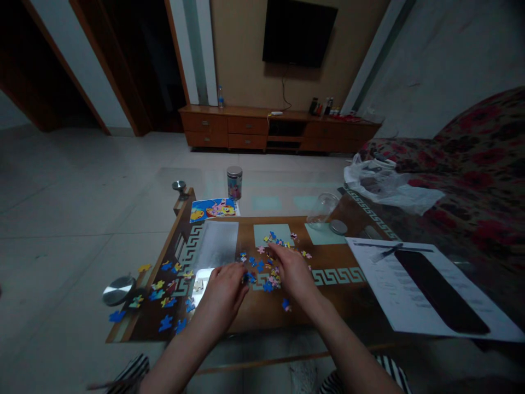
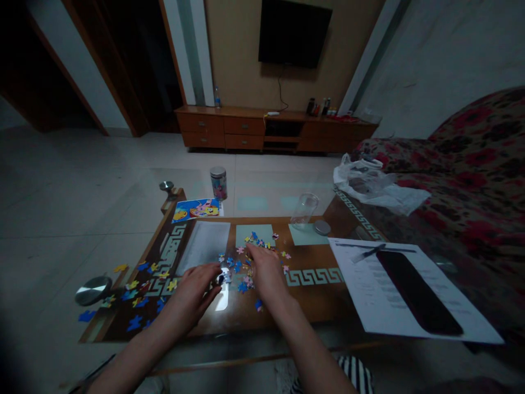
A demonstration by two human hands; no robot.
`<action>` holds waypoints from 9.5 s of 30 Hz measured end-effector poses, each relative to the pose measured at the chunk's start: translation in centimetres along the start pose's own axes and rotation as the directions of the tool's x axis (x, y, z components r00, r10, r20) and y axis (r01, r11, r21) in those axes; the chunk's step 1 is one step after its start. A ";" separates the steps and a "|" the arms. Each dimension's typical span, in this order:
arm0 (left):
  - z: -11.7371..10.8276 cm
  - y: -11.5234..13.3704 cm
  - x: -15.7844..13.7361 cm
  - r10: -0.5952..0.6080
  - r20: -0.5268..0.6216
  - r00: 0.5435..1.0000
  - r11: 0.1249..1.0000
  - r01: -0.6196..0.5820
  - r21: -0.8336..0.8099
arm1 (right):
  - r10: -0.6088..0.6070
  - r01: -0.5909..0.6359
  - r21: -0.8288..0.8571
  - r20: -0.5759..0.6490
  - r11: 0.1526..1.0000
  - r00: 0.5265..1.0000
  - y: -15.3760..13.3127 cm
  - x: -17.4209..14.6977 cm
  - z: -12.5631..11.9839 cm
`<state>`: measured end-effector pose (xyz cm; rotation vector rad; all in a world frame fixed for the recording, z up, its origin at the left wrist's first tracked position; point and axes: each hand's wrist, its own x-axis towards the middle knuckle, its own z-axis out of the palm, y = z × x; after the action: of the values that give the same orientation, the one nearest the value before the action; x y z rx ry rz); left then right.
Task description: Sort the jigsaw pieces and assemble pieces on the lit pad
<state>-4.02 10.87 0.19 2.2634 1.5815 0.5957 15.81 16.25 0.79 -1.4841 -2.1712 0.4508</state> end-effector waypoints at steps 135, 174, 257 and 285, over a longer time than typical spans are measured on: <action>1.5 0.0 -0.5 0.120 -0.165 0.979 0.992 -0.125 -0.019 | 0.122 -0.120 -0.028 0.059 0.992 0.991 4.5 -4.7 -6.0; 1.4 -0.1 -0.5 0.133 -0.116 0.984 0.991 -0.132 0.010 | 0.267 -0.185 -0.279 0.291 0.942 0.919 3.8 -5.5 -7.7; 4.9 5.4 -2.3 0.228 0.121 0.966 0.962 -0.243 0.124 | 0.087 -0.075 -0.158 0.070 0.985 0.994 2.4 -1.5 -2.6; 4.7 6.6 -3.4 0.391 0.151 0.908 0.919 -0.393 -0.021 | 0.188 -0.156 -0.185 0.172 0.970 0.967 2.5 -3.0 -4.1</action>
<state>2.67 5.39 -1.22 2.5859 1.0634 0.4940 20.89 14.40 2.35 -1.7997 -2.2827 0.4921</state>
